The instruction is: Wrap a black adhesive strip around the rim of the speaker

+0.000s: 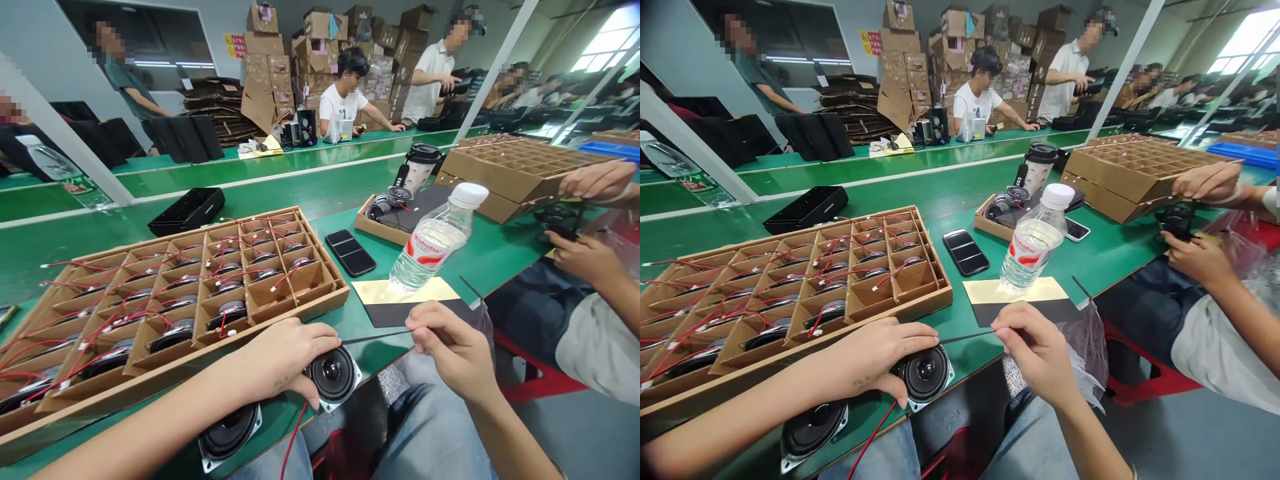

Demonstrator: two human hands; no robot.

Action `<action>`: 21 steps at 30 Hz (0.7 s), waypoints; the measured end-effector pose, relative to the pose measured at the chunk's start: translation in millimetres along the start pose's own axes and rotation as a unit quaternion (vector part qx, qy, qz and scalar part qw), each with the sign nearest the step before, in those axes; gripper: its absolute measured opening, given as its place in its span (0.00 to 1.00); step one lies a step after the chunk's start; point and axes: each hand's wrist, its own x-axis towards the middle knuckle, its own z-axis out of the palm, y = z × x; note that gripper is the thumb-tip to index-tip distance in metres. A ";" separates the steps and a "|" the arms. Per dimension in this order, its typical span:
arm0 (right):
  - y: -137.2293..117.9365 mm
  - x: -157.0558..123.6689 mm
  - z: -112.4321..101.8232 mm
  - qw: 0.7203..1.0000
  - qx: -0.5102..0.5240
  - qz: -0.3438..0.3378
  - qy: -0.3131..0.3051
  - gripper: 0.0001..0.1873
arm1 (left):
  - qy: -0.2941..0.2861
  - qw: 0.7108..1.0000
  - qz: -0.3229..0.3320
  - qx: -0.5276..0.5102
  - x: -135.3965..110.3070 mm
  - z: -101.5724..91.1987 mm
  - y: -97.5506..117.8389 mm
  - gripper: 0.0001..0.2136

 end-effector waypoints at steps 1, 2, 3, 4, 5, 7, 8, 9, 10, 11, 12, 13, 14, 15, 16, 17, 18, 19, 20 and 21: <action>1.4 4.0 2.2 1.000 0.012 0.002 0.003 0.06 | 0.009 1.000 -0.013 -0.008 -1.2 3.5 1.0 0.32; 2.4 8.2 4.6 1.000 0.021 0.003 0.005 0.06 | 0.020 0.999 -0.025 -0.015 -2.6 7.5 1.9 0.32; 3.0 12.3 7.0 1.000 0.029 0.001 0.005 0.06 | 0.032 0.999 -0.033 -0.023 -4.0 11.9 2.6 0.33; 3.2 16.5 9.3 0.999 0.036 -0.003 0.005 0.06 | 0.044 0.998 -0.040 -0.031 -5.5 16.6 3.0 0.33; 3.0 20.3 11.3 0.999 0.041 -0.007 0.003 0.06 | 0.055 0.997 -0.042 -0.040 -7.0 21.2 3.2 0.33; 2.7 26.0 14.3 0.999 0.053 -0.011 -0.004 0.06 | 0.070 0.995 -0.044 -0.056 -9.5 29.2 3.2 0.33; 3.2 27.0 14.9 0.998 0.062 -0.010 -0.010 0.05 | 0.073 0.994 -0.048 -0.060 -10.5 32.3 3.1 0.34; 4.6 26.5 14.9 0.997 0.073 -0.005 -0.017 0.05 | 0.076 0.994 -0.052 -0.060 -11.4 34.6 3.1 0.34; 7.0 24.4 14.2 0.996 0.088 0.004 -0.023 0.05 | 0.080 0.994 -0.057 -0.056 -12.2 35.9 3.2 0.35; 10.5 20.5 13.0 0.994 0.105 0.015 -0.027 0.05 | 0.084 0.993 -0.059 -0.049 -13.0 36.3 3.2 0.36; 14.9 15.4 11.3 0.992 0.122 0.027 -0.027 0.05 | 0.089 0.994 -0.059 -0.039 -13.8 36.0 3.3 0.36; 19.8 9.3 9.3 0.989 0.138 0.042 -0.025 0.06 | 0.090 0.994 -0.055 -0.028 -14.8 34.9 3.3 0.36; 24.9 2.8 7.1 0.987 0.151 0.056 -0.021 0.06 | 0.089 0.995 -0.050 -0.014 -15.8 33.4 3.2 0.35; 29.7 -3.7 5.0 0.985 0.159 0.071 -0.016 0.06 | 0.087 0.995 -0.046 -0.001 -16.9 31.6 3.1 0.34; 33.8 -9.7 3.1 0.983 0.165 0.085 -0.012 0.06 | 0.083 0.996 -0.043 0.012 -17.9 29.7 3.0 0.33; 37.0 -15.0 1.5 0.981 0.168 0.096 -0.011 0.06 | 0.080 0.996 -0.041 0.023 -18.7 28.0 3.0 0.33; 39.3 -19.4 0.4 0.980 0.170 0.105 -0.011 0.06 | 0.078 0.996 -0.042 0.031 -19.2 26.6 3.1 0.32; 40.6 -22.9 -0.4 0.979 0.172 0.111 -0.013 0.06 | 0.078 0.995 -0.042 0.035 -19.5 25.6 3.3 0.32; 41.2 -25.8 -0.9 0.978 0.173 0.117 -0.015 0.06 | 0.081 0.995 -0.042 0.037 -19.4 25.1 3.5 0.32; 41.3 -28.3 -1.2 0.977 0.173 0.123 -0.018 0.06 | 0.085 0.995 -0.041 0.035 -19.1 24.9 3.9 0.32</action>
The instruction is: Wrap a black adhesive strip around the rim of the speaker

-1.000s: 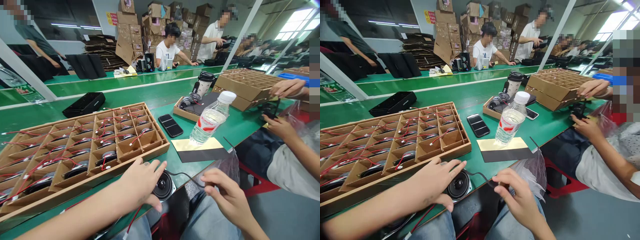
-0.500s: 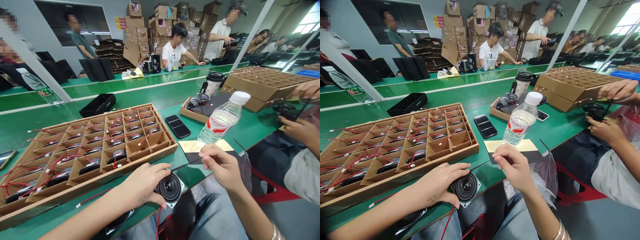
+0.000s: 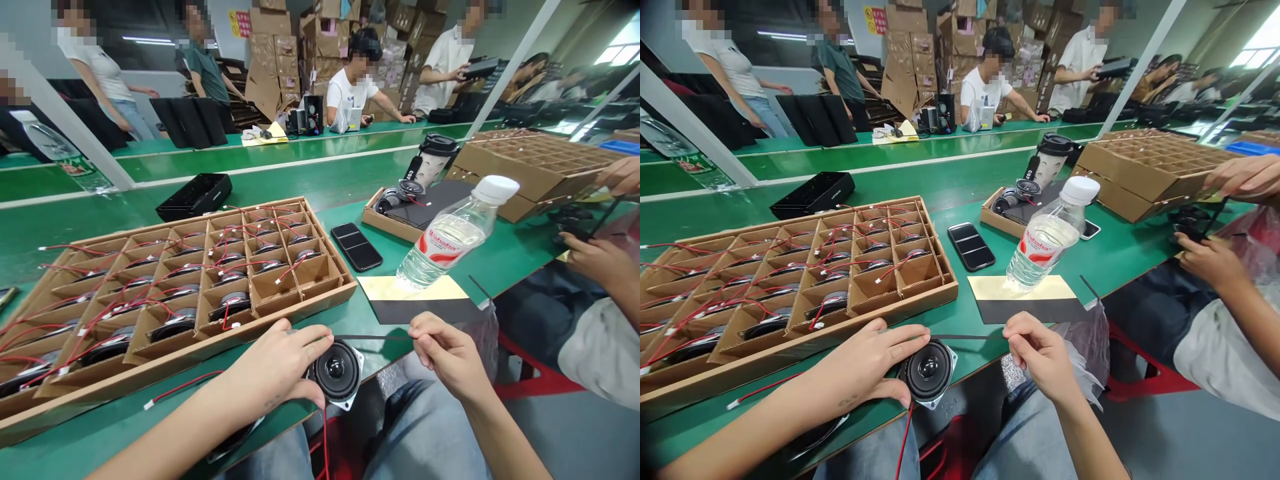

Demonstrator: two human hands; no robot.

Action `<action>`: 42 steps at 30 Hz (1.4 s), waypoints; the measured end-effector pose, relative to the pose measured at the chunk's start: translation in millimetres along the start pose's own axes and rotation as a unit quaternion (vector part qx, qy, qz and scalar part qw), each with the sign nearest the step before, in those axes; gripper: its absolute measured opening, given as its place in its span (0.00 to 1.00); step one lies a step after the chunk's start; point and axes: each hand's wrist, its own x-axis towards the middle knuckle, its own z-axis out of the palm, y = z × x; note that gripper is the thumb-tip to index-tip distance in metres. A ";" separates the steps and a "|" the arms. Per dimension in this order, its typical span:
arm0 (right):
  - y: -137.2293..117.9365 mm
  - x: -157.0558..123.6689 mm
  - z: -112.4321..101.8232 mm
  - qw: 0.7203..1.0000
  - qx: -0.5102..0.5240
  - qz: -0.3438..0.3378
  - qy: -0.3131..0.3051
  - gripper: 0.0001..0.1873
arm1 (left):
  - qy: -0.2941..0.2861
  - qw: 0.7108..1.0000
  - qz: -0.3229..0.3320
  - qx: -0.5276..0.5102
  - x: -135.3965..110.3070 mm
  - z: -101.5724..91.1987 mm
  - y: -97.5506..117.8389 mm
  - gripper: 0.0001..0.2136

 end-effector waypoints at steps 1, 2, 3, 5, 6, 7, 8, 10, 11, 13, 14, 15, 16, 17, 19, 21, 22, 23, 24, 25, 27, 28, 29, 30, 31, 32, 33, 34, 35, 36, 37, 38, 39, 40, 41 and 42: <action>0.4 -2.3 -0.1 1.000 0.000 0.006 -0.003 0.06 | 0.004 1.000 -0.001 -0.003 0.4 0.1 0.4 0.32; 0.6 -4.6 -0.1 1.000 0.000 0.012 -0.006 0.06 | 0.008 1.000 -0.001 -0.008 0.7 0.5 0.7 0.32; 0.9 -7.0 -0.1 1.000 -0.002 0.018 -0.008 0.06 | 0.011 1.000 -0.002 -0.012 1.0 0.9 1.0 0.31; 1.6 -12.4 0.0 1.000 -0.009 0.025 -0.010 0.05 | 0.012 1.000 -0.007 -0.015 1.2 1.8 1.4 0.31; 1.8 -15.2 0.1 0.999 -0.014 0.028 -0.011 0.05 | 0.009 1.000 -0.010 -0.013 1.1 2.1 1.6 0.31; 1.8 -17.8 0.3 0.999 -0.019 0.030 -0.013 0.06 | 0.007 1.000 -0.013 -0.010 0.8 2.2 1.8 0.32; 1.4 -20.1 0.8 0.999 -0.025 0.032 -0.016 0.06 | 0.004 1.000 -0.017 -0.006 0.4 2.1 2.3 0.32; -0.5 -23.5 2.7 0.999 -0.033 0.032 -0.023 0.06 | -0.002 1.000 -0.027 0.000 -0.3 1.0 3.7 0.33; -2.0 -24.6 4.0 0.998 -0.037 0.034 -0.026 0.06 | -0.006 0.999 -0.032 0.003 -0.5 0.1 4.7 0.33; -5.6 -26.0 7.3 0.998 -0.044 0.035 -0.026 0.06 | -0.017 0.999 -0.040 0.007 -0.4 -1.9 7.0 0.33; -7.3 -26.4 9.0 0.998 -0.048 0.035 -0.025 0.06 | -0.024 0.999 -0.043 0.010 -0.1 -2.9 8.2 0.33; -8.9 -26.7 10.6 0.998 -0.051 0.035 -0.024 0.06 | -0.029 0.998 -0.046 0.012 0.3 -3.6 9.2 0.33; -10.3 -27.0 12.0 0.998 -0.055 0.034 -0.022 0.06 | -0.032 0.998 -0.047 0.015 0.8 -4.2 10.1 0.33; -11.4 -27.3 13.2 0.998 -0.060 0.032 -0.021 0.06 | -0.033 0.998 -0.048 0.017 1.3 -4.6 10.9 0.33; -12.8 -28.0 14.9 0.997 -0.069 0.026 -0.023 0.06 | -0.038 0.998 -0.051 0.023 2.3 -5.0 12.2 0.34; -13.9 -28.9 16.0 0.996 -0.082 0.021 -0.028 0.07 | -0.051 0.997 -0.056 0.027 3.4 -5.6 13.3 0.34; -14.7 -29.3 16.7 0.995 -0.088 0.019 -0.031 0.07 | -0.058 0.996 -0.060 0.031 4.0 -6.1 13.9 0.34; -15.6 -29.7 17.4 0.995 -0.095 0.017 -0.033 0.07 | -0.065 0.995 -0.062 0.034 4.7 -6.7 14.7 0.34; -16.8 -29.9 18.3 0.994 -0.101 0.014 -0.034 0.07 | -0.073 0.995 -0.064 0.038 5.5 -7.5 15.5 0.34; -18.1 -29.9 19.5 0.993 -0.108 0.011 -0.035 0.07 | -0.082 0.994 -0.066 0.042 6.3 -8.3 16.5 0.34; -21.0 -29.7 22.1 0.992 -0.122 0.001 -0.038 0.07 | -0.100 0.992 -0.066 0.046 7.7 -9.9 18.6 0.34; -22.3 -29.6 23.4 0.991 -0.129 -0.005 -0.039 0.07 | -0.105 0.991 -0.067 0.047 8.2 -10.5 19.7 0.34; -23.3 -29.6 24.6 0.990 -0.137 -0.011 -0.042 0.07 | -0.106 0.991 -0.070 0.049 8.5 -10.8 20.8 0.34; -24.0 -29.7 25.6 0.988 -0.146 -0.018 -0.044 0.07 | -0.105 0.991 -0.072 0.050 8.5 -10.9 21.8 0.34; -24.4 -30.1 26.5 0.987 -0.155 -0.022 -0.047 0.07 | -0.104 0.991 -0.074 0.050 8.4 -10.6 22.9 0.34; -24.4 -30.7 27.2 0.985 -0.164 -0.025 -0.050 0.07 | -0.105 0.990 -0.076 0.050 8.0 -10.2 23.9 0.34; -24.2 -31.5 27.8 0.983 -0.172 -0.027 -0.054 0.07 | -0.108 0.990 -0.078 0.050 7.4 -9.5 24.9 0.34; -23.9 -32.4 28.3 0.982 -0.179 -0.030 -0.057 0.07 | -0.112 0.989 -0.080 0.052 6.8 -8.8 25.9 0.34; -23.6 -33.3 28.9 0.980 -0.184 -0.034 -0.060 0.07 | -0.114 0.989 -0.082 0.055 6.1 -8.1 26.8 0.34; -23.4 -34.2 29.6 0.979 -0.188 -0.039 -0.064 0.06 | -0.115 0.988 -0.083 0.059 5.5 -7.3 27.8 0.34; -23.4 -34.9 30.3 0.978 -0.190 -0.045 -0.069 0.06 | -0.113 0.988 -0.084 0.064 5.0 -6.7 28.8 0.34; -23.6 -35.4 31.1 0.977 -0.192 -0.052 -0.074 0.06 | -0.111 0.988 -0.085 0.069 4.7 -6.2 29.8 0.34; -24.0 -35.8 32.0 0.976 -0.195 -0.057 -0.081 0.06 | -0.108 0.988 -0.087 0.074 4.7 -5.8 30.7 0.33; -24.5 -36.0 33.0 0.974 -0.198 -0.060 -0.088 0.07 | -0.108 0.987 -0.088 0.079 4.9 -5.5 31.6 0.33; -25.1 -36.1 34.0 0.973 -0.201 -0.060 -0.094 0.07 | -0.109 0.987 -0.089 0.083 5.3 -5.3 32.5 0.33; -25.6 -36.1 35.0 0.972 -0.204 -0.060 -0.100 0.06 | -0.111 0.986 -0.091 0.088 5.9 -5.1 33.3 0.34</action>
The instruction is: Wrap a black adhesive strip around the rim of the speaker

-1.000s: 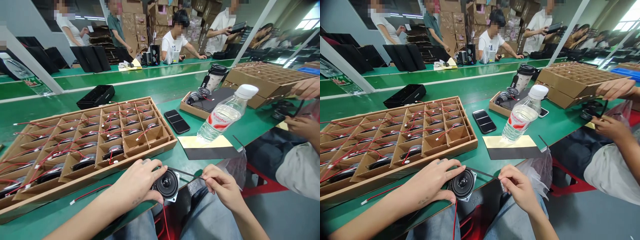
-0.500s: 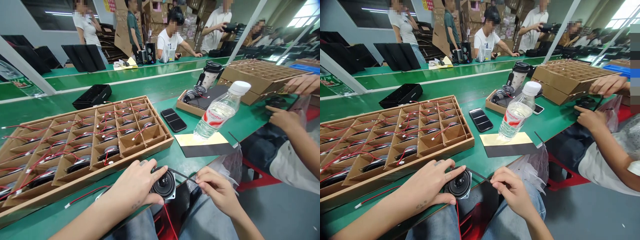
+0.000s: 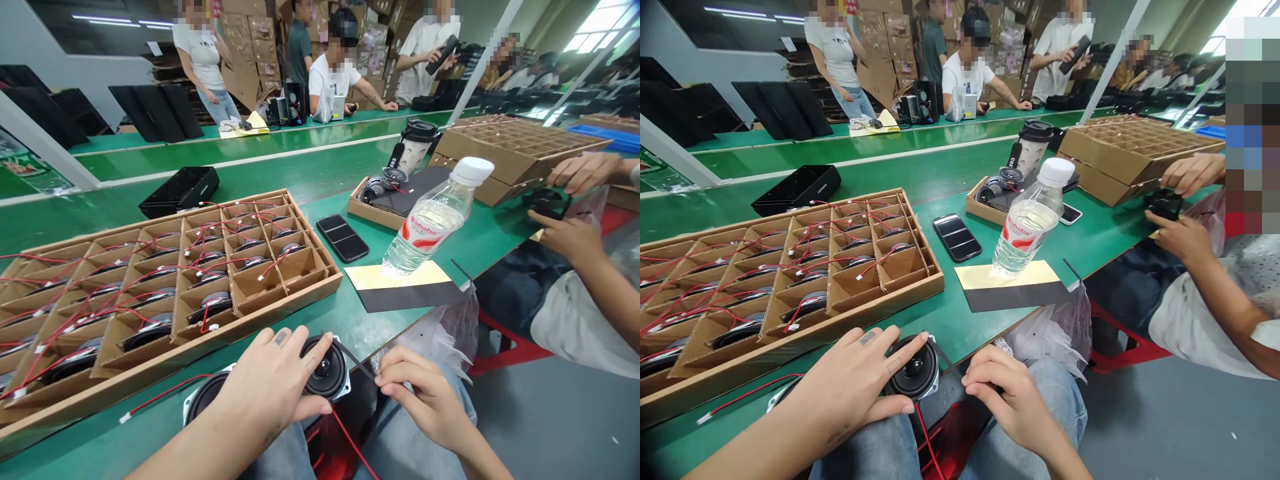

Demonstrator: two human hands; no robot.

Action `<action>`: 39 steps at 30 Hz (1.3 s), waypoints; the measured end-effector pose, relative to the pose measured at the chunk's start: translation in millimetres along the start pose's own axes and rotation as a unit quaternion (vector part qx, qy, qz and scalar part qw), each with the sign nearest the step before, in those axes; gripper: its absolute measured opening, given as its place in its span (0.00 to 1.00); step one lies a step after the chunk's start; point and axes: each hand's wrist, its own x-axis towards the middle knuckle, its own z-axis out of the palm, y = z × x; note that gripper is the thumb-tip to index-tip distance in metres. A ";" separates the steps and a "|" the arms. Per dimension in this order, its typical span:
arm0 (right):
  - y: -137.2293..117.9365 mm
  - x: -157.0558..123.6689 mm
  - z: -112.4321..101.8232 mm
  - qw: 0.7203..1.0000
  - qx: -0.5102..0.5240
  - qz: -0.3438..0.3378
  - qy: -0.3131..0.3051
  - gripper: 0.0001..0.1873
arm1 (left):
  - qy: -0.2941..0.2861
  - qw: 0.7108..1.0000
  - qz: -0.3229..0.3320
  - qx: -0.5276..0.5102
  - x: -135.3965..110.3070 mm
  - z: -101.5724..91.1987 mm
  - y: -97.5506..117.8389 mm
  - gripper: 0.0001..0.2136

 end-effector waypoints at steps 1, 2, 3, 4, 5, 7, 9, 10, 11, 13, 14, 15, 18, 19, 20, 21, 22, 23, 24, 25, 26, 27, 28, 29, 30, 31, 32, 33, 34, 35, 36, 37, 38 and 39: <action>-0.8 0.1 0.7 1.000 -0.002 0.001 -0.006 0.06 | -0.002 1.000 0.000 0.004 0.5 0.0 0.9 0.34; -1.4 0.1 1.5 1.000 -0.003 0.002 -0.011 0.06 | -0.004 1.000 -0.001 0.007 1.1 0.1 1.6 0.34; -1.9 0.0 2.3 1.000 -0.003 0.005 -0.017 0.06 | -0.004 1.000 0.000 0.010 1.6 0.4 2.4 0.33; -2.2 -0.4 3.1 1.000 -0.003 0.007 -0.022 0.06 | -0.003 1.000 0.001 0.013 1.9 1.1 3.1 0.33; -2.5 -0.8 3.7 1.000 -0.004 0.008 -0.027 0.06 | 0.001 1.000 -0.001 0.016 2.0 2.0 3.8 0.33; -2.8 -1.4 4.7 0.999 -0.004 0.009 -0.034 0.06 | 0.015 1.000 -0.004 0.021 1.3 5.2 5.7 0.32; -3.0 -0.1 4.7 0.999 -0.002 0.007 -0.039 0.06 | 0.034 0.999 -0.012 0.026 -0.2 9.6 9.0 0.30; -3.1 1.8 4.3 0.999 -0.002 0.005 -0.042 0.06 | 0.045 0.998 -0.016 0.030 -0.9 11.9 11.3 0.30; -3.2 4.9 3.8 0.999 -0.003 0.003 -0.044 0.06 | 0.056 0.997 -0.024 0.037 -1.2 14.0 14.1 0.29; -3.2 14.5 2.2 0.999 -0.010 -0.001 -0.046 0.07 | 0.076 0.994 -0.049 0.056 -0.3 16.8 20.7 0.29; -3.0 20.8 1.5 0.999 -0.015 -0.002 -0.043 0.07 | 0.085 0.992 -0.067 0.066 1.0 17.2 24.0 0.29; -2.6 27.7 0.9 0.999 -0.018 -0.004 -0.040 0.07 | 0.093 0.989 -0.089 0.075 2.9 16.7 27.0 0.29; 0.5 46.3 0.0 1.000 -0.015 -0.006 -0.025 0.08 | 0.084 0.984 -0.143 0.071 8.8 10.8 30.8 0.33; 2.0 50.5 0.0 1.000 -0.009 -0.003 -0.015 0.07 | 0.071 0.984 -0.153 0.057 10.1 7.7 29.3 0.36; 3.7 53.4 0.2 1.000 0.000 0.006 -0.005 0.06 | 0.057 0.985 -0.156 0.039 10.9 4.5 26.4 0.39; 5.4 54.9 0.5 1.000 0.011 0.016 0.005 0.05 | 0.044 0.988 -0.147 0.018 11.0 1.2 21.9 0.42; 7.0 55.4 0.8 0.999 0.022 0.028 0.013 0.05 | 0.034 0.991 -0.128 -0.003 10.6 -1.9 16.3 0.43; 8.4 55.3 1.3 0.999 0.033 0.037 0.017 0.05 | 0.027 0.994 -0.099 -0.026 9.9 -4.7 9.9 0.43; 9.6 54.9 1.8 0.998 0.043 0.044 0.018 0.05 | 0.024 0.997 -0.062 -0.048 9.1 -7.3 3.1 0.40; 10.6 54.6 2.4 0.997 0.052 0.047 0.018 0.06 | 0.020 0.997 -0.023 -0.072 8.3 -9.5 -3.5 0.38; 11.5 54.7 3.1 0.997 0.059 0.048 0.017 0.06 | 0.017 0.995 0.012 -0.098 7.9 -11.4 -9.6 0.35; 12.3 55.4 3.7 0.996 0.067 0.049 0.020 0.07 | 0.017 0.991 0.037 -0.125 7.8 -12.9 -14.7 0.32; 13.0 56.6 4.3 0.996 0.074 0.050 0.026 0.07 | 0.017 0.987 0.052 -0.149 8.0 -13.9 -18.8 0.30; 13.7 58.3 4.8 0.995 0.082 0.052 0.033 0.07 | 0.019 0.984 0.059 -0.168 8.5 -14.4 -21.7 0.29; 14.5 60.3 5.1 0.994 0.089 0.053 0.039 0.07 | 0.019 0.981 0.062 -0.180 9.1 -14.4 -23.5 0.28; 15.2 62.4 5.2 0.993 0.096 0.053 0.044 0.07 | 0.020 0.980 0.061 -0.186 9.6 -13.6 -24.4 0.28; 15.9 64.4 5.2 0.992 0.102 0.055 0.048 0.07 | 0.021 0.981 0.059 -0.186 9.9 -12.2 -24.7 0.27; 16.6 66.1 4.9 0.992 0.106 0.055 0.048 0.07 | 0.023 0.981 0.056 -0.184 9.9 -10.0 -24.5 0.28; 17.3 67.4 4.5 0.992 0.107 0.053 0.046 0.07 | 0.027 0.981 0.051 -0.183 9.5 -7.3 -24.0 0.28; 18.0 68.2 4.0 0.993 0.102 0.050 0.041 0.07 | 0.033 0.982 0.043 -0.182 8.8 -4.3 -23.1 0.28; 18.8 68.6 3.4 0.994 0.094 0.045 0.034 0.07 | 0.038 0.982 0.034 -0.181 7.8 -1.1 -22.1 0.28; 19.6 68.6 2.8 0.996 0.081 0.037 0.025 0.07 | 0.042 0.983 0.024 -0.180 6.6 1.8 -20.9 0.28; 20.5 68.3 2.2 0.997 0.067 0.028 0.014 0.07 | 0.044 0.983 0.014 -0.177 5.4 4.3 -19.4 0.28; 21.5 67.9 1.8 0.998 0.054 0.020 0.004 0.08 | 0.043 0.984 0.006 -0.173 4.4 6.2 -17.8 0.28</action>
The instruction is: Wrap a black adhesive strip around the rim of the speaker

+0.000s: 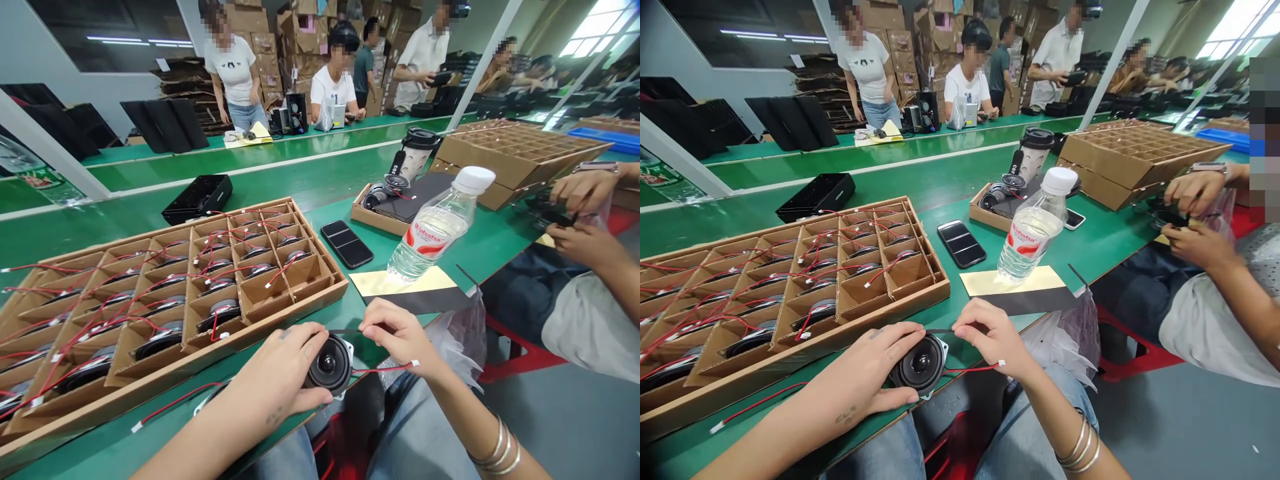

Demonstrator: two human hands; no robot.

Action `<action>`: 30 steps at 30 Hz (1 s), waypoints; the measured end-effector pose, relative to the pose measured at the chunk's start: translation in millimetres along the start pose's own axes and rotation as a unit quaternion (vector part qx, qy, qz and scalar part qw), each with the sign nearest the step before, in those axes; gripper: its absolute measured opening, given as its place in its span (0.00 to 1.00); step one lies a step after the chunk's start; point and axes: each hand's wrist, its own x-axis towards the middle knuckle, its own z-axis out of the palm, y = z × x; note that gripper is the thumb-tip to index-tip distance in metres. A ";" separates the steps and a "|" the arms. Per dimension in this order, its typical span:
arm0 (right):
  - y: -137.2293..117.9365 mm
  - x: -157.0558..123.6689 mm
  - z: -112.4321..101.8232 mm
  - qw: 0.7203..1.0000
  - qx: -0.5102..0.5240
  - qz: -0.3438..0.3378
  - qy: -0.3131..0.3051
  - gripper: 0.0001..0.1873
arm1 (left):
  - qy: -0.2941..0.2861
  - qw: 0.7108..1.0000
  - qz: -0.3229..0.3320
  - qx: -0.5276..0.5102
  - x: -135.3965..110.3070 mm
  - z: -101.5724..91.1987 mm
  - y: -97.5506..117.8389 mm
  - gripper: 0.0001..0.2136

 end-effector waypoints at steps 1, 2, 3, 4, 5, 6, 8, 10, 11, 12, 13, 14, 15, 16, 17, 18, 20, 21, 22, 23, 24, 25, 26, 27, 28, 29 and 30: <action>1.0 -0.6 -0.4 1.000 -0.011 -0.006 -0.009 0.08 | -0.001 1.000 -0.007 0.005 -1.0 1.8 1.1 0.28; 2.0 -1.2 -0.7 1.000 -0.017 -0.010 -0.017 0.08 | -0.002 1.000 -0.012 0.011 -1.8 3.1 2.3 0.28; 2.9 -1.9 -0.9 0.999 -0.021 -0.012 -0.022 0.08 | -0.002 1.000 -0.017 0.018 -2.3 4.1 3.5 0.28; 3.7 -2.7 -0.8 0.999 -0.022 -0.013 -0.026 0.08 | 0.001 0.999 -0.021 0.026 -2.6 4.9 4.4 0.28; 4.3 -3.5 -0.7 0.999 -0.022 -0.012 -0.028 0.08 | 0.007 0.999 -0.025 0.035 -2.8 5.7 5.0 0.28; 4.7 -4.4 -0.5 0.999 -0.022 -0.012 -0.030 0.08 | 0.013 0.999 -0.026 0.043 -2.8 6.5 5.2 0.29; 4.8 -6.2 0.2 0.999 -0.025 -0.010 -0.032 0.07 | 0.029 0.998 -0.024 0.055 -2.7 8.6 4.9 0.29; 4.4 -7.7 0.9 0.999 -0.030 -0.011 -0.036 0.07 | 0.043 0.997 -0.020 0.063 -2.3 10.9 4.1 0.29; 4.1 -8.1 1.3 0.999 -0.032 -0.011 -0.038 0.07 | 0.049 0.996 -0.020 0.068 -2.0 12.1 3.9 0.29; 3.9 -8.4 1.6 0.999 -0.035 -0.013 -0.040 0.07 | 0.055 0.996 -0.021 0.074 -1.7 13.1 3.8 0.30; 3.7 -8.5 2.0 0.998 -0.040 -0.014 -0.042 0.07 | 0.060 0.995 -0.023 0.081 -1.5 14.1 4.0 0.30; 3.5 -8.4 2.3 0.998 -0.044 -0.016 -0.044 0.07 | 0.065 0.994 -0.023 0.089 -1.5 15.0 4.3 0.30; 3.3 -8.3 2.7 0.998 -0.048 -0.018 -0.047 0.07 | 0.071 0.992 -0.025 0.097 -1.8 16.0 4.7 0.30; 3.0 -8.1 3.0 0.997 -0.052 -0.020 -0.051 0.07 | 0.078 0.991 -0.025 0.104 -2.3 17.0 5.1 0.30; 2.6 -7.9 3.4 0.997 -0.057 -0.023 -0.055 0.08 | 0.085 0.990 -0.025 0.109 -3.0 18.0 5.6 0.30; 2.2 -7.8 3.8 0.996 -0.060 -0.026 -0.059 0.08 | 0.091 0.989 -0.025 0.113 -3.9 19.1 5.9 0.30; 1.1 -7.6 4.7 0.995 -0.065 -0.033 -0.067 0.08 | 0.101 0.988 -0.026 0.117 -5.6 21.4 6.5 0.30; 0.6 -7.5 5.3 0.995 -0.067 -0.038 -0.070 0.08 | 0.103 0.987 -0.027 0.119 -6.1 22.5 6.7 0.30; 0.1 -7.5 5.9 0.994 -0.067 -0.043 -0.074 0.08 | 0.104 0.987 -0.028 0.121 -6.4 23.5 6.9 0.30; -0.3 -7.4 6.5 0.994 -0.068 -0.046 -0.078 0.08 | 0.107 0.986 -0.030 0.125 -6.4 24.4 7.1 0.30; -0.6 -7.3 7.2 0.993 -0.069 -0.049 -0.081 0.07 | 0.110 0.985 -0.032 0.131 -6.2 25.1 7.4 0.30; -0.8 -7.1 8.0 0.993 -0.071 -0.052 -0.084 0.07 | 0.114 0.983 -0.033 0.138 -5.9 25.9 7.9 0.30; -0.9 -6.9 8.7 0.992 -0.073 -0.057 -0.085 0.07 | 0.120 0.981 -0.034 0.147 -5.5 26.6 8.4 0.30; -0.9 -6.5 9.5 0.991 -0.077 -0.062 -0.086 0.07 | 0.128 0.978 -0.036 0.158 -5.2 27.3 9.1 0.30; -1.0 -6.1 10.1 0.990 -0.081 -0.067 -0.089 0.07 | 0.136 0.976 -0.035 0.169 -5.0 28.0 10.0 0.30; -1.0 -5.6 10.7 0.989 -0.087 -0.072 -0.093 0.07 | 0.143 0.973 -0.034 0.179 -5.0 28.6 10.9 0.29; -1.1 -5.0 11.1 0.988 -0.094 -0.077 -0.097 0.07 | 0.149 0.970 -0.032 0.189 -5.3 29.3 11.9 0.29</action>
